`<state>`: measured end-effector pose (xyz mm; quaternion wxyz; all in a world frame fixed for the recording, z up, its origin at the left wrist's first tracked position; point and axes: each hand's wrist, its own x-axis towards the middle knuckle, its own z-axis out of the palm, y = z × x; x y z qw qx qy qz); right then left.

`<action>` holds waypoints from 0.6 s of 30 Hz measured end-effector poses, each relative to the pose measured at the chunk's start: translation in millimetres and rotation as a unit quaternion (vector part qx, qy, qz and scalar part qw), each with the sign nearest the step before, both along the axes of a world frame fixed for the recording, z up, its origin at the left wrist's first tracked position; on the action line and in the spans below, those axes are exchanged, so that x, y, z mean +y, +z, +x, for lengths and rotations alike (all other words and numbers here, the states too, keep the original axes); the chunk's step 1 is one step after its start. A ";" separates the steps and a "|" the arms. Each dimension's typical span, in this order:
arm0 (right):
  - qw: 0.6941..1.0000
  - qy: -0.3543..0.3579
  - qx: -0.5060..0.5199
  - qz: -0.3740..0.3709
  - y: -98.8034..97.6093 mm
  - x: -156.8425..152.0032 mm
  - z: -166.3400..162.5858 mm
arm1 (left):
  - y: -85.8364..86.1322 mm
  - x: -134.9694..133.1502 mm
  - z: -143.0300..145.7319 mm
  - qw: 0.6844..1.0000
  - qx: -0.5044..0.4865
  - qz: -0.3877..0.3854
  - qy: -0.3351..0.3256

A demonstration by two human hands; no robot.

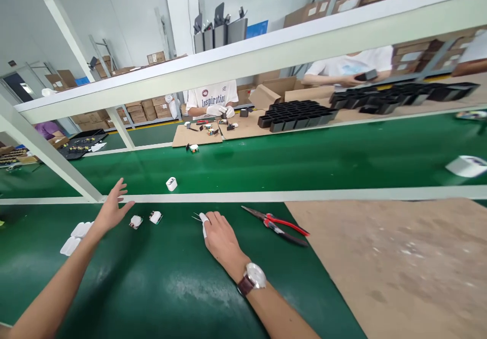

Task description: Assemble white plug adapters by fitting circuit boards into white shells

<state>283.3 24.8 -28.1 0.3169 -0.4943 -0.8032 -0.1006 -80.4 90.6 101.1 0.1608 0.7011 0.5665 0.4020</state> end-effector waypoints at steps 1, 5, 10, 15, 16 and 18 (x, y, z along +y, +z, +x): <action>1.000 -0.001 -0.001 0.003 0.6 -0.5 -0.1 | 3.8 -0.7 -11.6 0.999 0.042 0.022 0.016; 0.999 0.017 0.019 0.027 4.4 -4.3 -3.6 | 12.0 -25.3 -64.0 0.981 0.164 0.085 0.064; 0.992 0.113 0.056 0.015 11.8 -4.7 -31.9 | -11.1 -68.4 -125.3 0.946 0.297 0.102 0.083; 0.981 0.189 -0.025 -0.034 32.4 16.9 -95.5 | -43.8 -83.1 -145.7 0.918 0.383 0.050 0.087; 0.978 0.195 -0.047 -0.053 37.1 23.9 -109.6 | -46.9 -82.5 -144.6 0.916 0.388 0.048 0.088; 0.972 0.202 -0.082 -0.085 44.4 38.3 -135.9 | -49.5 -79.9 -138.9 0.916 0.389 0.051 0.086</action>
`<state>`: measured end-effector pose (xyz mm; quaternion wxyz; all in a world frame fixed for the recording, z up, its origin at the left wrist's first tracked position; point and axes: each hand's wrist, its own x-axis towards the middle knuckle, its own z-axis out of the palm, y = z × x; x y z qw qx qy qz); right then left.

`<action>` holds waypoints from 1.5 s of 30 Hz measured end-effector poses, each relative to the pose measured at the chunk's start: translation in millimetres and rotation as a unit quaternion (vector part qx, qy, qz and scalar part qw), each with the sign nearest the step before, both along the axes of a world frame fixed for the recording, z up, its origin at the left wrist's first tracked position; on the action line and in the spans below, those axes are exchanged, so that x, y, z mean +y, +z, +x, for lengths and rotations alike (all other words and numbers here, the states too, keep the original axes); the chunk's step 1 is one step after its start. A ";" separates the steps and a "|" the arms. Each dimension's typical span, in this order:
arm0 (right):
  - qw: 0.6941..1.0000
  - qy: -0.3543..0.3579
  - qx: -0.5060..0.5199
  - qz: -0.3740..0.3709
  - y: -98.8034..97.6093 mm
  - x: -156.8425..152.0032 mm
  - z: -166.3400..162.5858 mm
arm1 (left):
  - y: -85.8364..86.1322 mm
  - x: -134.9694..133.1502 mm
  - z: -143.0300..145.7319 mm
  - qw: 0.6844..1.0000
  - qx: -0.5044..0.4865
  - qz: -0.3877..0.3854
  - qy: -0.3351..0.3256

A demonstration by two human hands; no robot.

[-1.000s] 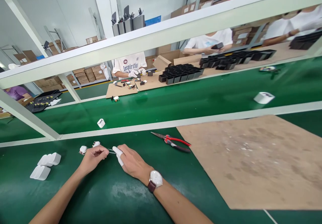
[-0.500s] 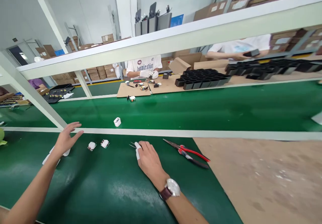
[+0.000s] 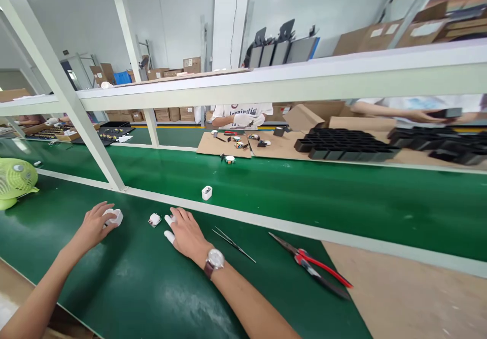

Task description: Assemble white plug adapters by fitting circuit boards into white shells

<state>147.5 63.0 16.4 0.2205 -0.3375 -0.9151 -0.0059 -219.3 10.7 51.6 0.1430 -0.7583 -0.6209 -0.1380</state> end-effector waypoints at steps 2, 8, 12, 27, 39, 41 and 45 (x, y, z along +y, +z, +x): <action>1.000 0.003 -0.019 -0.009 4.1 12.4 -20.1 | 0.9 1.9 8.2 1.000 -0.006 0.002 -0.014; 1.000 0.001 -0.025 -0.009 9.1 23.2 -22.0 | 8.7 -13.1 30.2 0.993 -0.073 -0.022 -0.095; 1.000 -0.018 -0.009 -0.016 7.9 13.7 6.4 | 13.7 -28.2 40.5 0.985 -0.122 -0.064 -0.103; 0.995 -0.059 0.066 -0.039 -11.6 -7.2 28.8 | 26.3 -22.8 131.8 0.934 -0.228 -0.150 -0.229; 0.984 -0.046 0.161 -0.060 -23.5 -51.9 90.2 | -25.3 9.4 188.6 0.885 -0.288 -0.246 -0.271; 0.984 -0.052 0.161 -0.052 -23.9 -52.4 89.1 | -32.8 7.1 190.6 0.880 -0.309 -0.253 -0.259; 0.985 -0.058 0.159 -0.043 -24.4 -53.4 88.9 | -43.4 -1.7 189.1 0.874 -0.337 -0.260 -0.236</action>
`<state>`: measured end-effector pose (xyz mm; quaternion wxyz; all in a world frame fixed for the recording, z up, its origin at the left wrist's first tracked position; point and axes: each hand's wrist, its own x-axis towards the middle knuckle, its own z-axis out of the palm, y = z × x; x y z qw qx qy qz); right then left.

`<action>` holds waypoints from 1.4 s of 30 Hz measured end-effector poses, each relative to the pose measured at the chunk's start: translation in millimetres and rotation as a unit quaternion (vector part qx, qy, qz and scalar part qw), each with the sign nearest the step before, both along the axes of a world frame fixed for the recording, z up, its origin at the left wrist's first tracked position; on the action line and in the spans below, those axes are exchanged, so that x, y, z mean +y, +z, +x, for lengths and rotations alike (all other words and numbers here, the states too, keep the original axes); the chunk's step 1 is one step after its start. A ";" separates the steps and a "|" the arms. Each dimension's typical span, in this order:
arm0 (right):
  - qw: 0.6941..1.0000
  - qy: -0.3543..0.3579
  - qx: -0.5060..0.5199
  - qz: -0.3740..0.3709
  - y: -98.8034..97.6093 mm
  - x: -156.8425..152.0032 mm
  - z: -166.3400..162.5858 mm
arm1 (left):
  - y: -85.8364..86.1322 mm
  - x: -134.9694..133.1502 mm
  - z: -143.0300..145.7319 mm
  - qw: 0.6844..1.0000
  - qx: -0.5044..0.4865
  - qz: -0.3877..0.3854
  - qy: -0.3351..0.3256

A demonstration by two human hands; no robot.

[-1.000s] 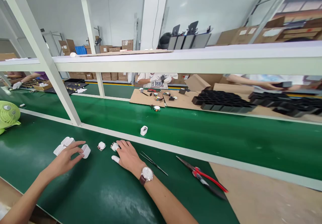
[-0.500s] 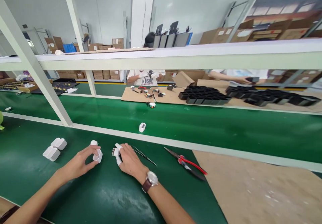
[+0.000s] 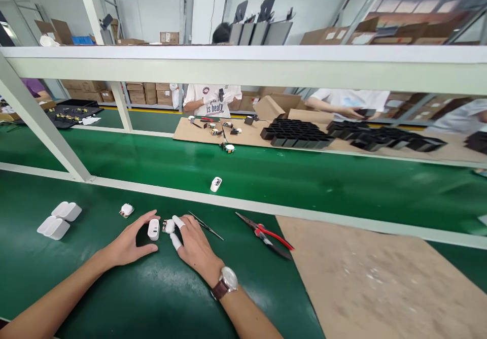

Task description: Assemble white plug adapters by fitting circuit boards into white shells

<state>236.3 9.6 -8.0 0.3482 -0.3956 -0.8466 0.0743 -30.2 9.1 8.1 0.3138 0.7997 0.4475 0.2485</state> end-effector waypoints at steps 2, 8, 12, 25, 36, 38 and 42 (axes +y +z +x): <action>1.000 -0.008 0.000 0.009 0.2 -0.9 0.1 | -2.8 -2.4 -0.5 1.000 -0.013 0.003 0.005; 0.995 -0.020 0.064 0.078 15.8 -11.0 -2.0 | -1.7 -4.2 1.7 0.999 -0.020 0.047 -0.002; 0.994 0.021 0.055 0.091 29.5 -23.1 -4.2 | 3.3 -7.5 2.4 0.997 -0.010 0.074 -0.028; 0.994 0.068 -0.002 0.081 33.1 -33.2 -7.0 | 5.6 -11.3 3.4 0.995 0.008 0.087 -0.050; 0.995 0.069 -0.035 0.062 30.0 -34.1 -7.9 | 7.3 -11.3 6.0 0.996 0.018 0.071 -0.060; 0.995 0.070 -0.037 0.057 29.6 -34.5 -8.7 | 7.8 -12.0 7.3 0.995 0.017 0.071 -0.062; 0.996 0.068 -0.035 0.052 29.1 -35.1 -10.7 | 7.8 -13.4 8.4 0.995 0.013 0.071 -0.064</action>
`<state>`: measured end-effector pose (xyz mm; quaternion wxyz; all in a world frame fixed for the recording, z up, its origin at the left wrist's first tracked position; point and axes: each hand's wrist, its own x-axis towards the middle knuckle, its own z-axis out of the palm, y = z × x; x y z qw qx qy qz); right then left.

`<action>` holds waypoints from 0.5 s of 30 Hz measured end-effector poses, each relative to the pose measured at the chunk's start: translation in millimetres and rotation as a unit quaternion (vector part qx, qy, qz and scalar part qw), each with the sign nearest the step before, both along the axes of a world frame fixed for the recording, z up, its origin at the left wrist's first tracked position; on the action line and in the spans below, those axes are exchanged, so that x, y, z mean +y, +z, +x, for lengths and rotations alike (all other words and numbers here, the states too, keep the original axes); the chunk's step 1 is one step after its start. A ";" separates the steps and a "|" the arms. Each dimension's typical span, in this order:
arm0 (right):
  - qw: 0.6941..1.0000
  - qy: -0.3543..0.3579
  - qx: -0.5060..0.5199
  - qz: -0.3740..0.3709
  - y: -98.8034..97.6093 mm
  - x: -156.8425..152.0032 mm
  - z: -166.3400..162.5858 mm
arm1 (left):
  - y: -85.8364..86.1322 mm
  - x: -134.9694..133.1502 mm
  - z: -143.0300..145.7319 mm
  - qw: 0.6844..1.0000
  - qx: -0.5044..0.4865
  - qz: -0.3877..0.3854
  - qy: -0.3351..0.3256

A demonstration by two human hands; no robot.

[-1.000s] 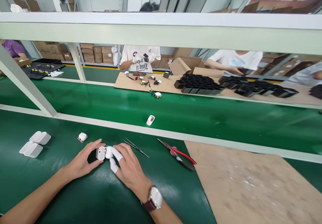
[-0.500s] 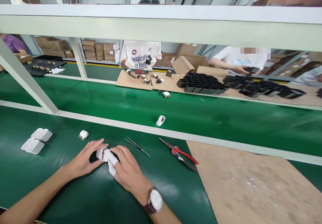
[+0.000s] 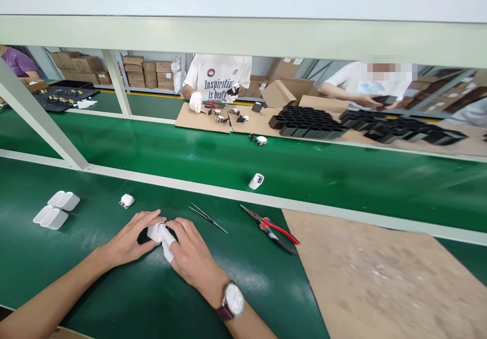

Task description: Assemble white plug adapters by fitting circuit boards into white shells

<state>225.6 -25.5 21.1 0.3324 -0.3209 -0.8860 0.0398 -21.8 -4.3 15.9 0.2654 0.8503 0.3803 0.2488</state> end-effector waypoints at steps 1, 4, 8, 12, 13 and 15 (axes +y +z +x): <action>1.000 0.001 0.004 -0.001 0.1 0.0 -0.4 | -0.1 -0.3 -0.1 1.000 -0.003 -0.003 0.000; 0.999 0.001 0.035 -0.010 1.9 0.0 -1.1 | -0.6 -1.4 -1.2 0.999 -0.015 -0.032 -0.001; 0.997 0.010 0.078 -0.016 6.7 0.1 -2.4 | -2.4 -2.7 -2.1 0.993 -0.036 -0.110 -0.027; 0.998 0.019 0.058 -0.026 8.9 1.8 -5.4 | -3.3 -3.2 -1.6 0.986 -0.043 -0.159 -0.029; 0.998 0.018 0.053 -0.031 8.2 2.5 -6.1 | -2.8 -3.4 -1.3 0.985 -0.043 -0.164 -0.027; 0.997 0.018 0.062 -0.041 5.3 3.5 -7.1 | -0.7 -4.2 -0.3 0.985 -0.047 -0.164 -0.030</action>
